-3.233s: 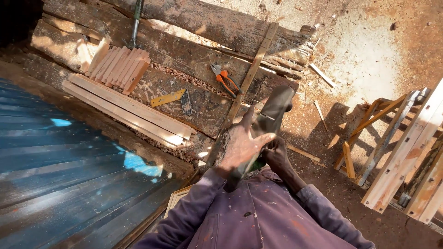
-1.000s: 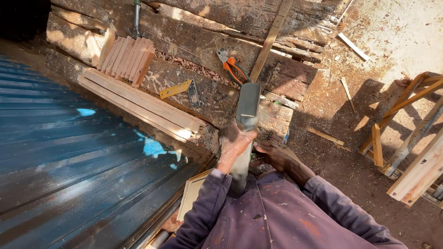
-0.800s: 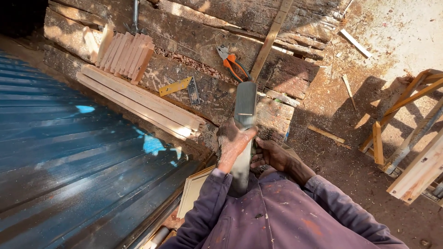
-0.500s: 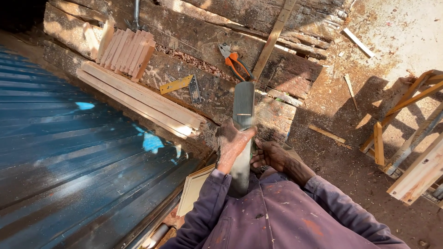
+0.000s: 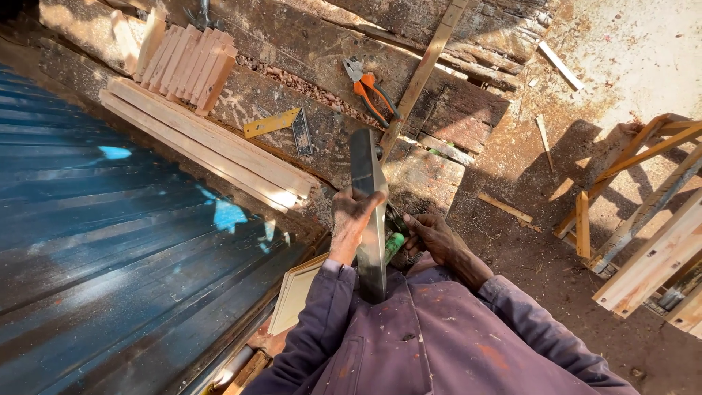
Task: Disassembling and reassembling a hand plane to inspect and adjust the blade as part of tool maintenance.
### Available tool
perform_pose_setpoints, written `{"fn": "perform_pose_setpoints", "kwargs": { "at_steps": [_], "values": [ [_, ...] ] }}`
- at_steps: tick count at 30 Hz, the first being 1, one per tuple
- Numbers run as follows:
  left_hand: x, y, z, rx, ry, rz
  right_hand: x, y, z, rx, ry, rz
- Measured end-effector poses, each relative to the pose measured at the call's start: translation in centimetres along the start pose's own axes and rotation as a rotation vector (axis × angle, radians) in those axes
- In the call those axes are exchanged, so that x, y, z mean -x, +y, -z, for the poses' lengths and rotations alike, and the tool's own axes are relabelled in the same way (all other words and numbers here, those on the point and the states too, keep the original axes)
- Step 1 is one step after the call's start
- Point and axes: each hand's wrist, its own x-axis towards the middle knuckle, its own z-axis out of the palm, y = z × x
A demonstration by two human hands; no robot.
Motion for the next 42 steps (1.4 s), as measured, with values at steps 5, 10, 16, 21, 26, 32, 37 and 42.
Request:
{"fn": "perform_pose_setpoints", "kwargs": {
  "at_steps": [5,10,16,21,26,32,37,42],
  "values": [
    [-6.1,-9.3,-3.5,0.172,0.05,-0.053,0.2,0.1,0.0,0.007,0.065,0.072],
    [-4.7,-8.1,-3.9,0.2,0.066,-0.092,1.0,-0.8,-0.7,-0.005,0.105,0.079],
    [-5.0,-9.4,-3.3,0.056,0.018,-0.136,1.3,-1.4,-1.2,-0.009,0.136,0.071],
    [-5.1,-8.9,-2.7,0.056,-0.046,-0.045,1.2,-1.0,-1.5,-0.026,0.153,0.075],
    [-5.7,-5.1,-1.4,0.352,0.125,-0.015,-0.2,-2.7,0.1,0.278,0.109,0.083],
    [-6.3,-4.6,0.1,0.711,-0.082,0.533,4.1,-9.4,-3.9,0.095,-0.12,0.143],
    [-10.2,-9.1,-2.7,1.031,-0.109,0.241,6.7,-14.2,-8.9,0.177,-0.268,0.229],
    [-5.7,-3.2,-1.8,1.13,0.069,-0.014,4.7,-14.2,-10.3,0.595,-0.247,0.728]
  ]
}}
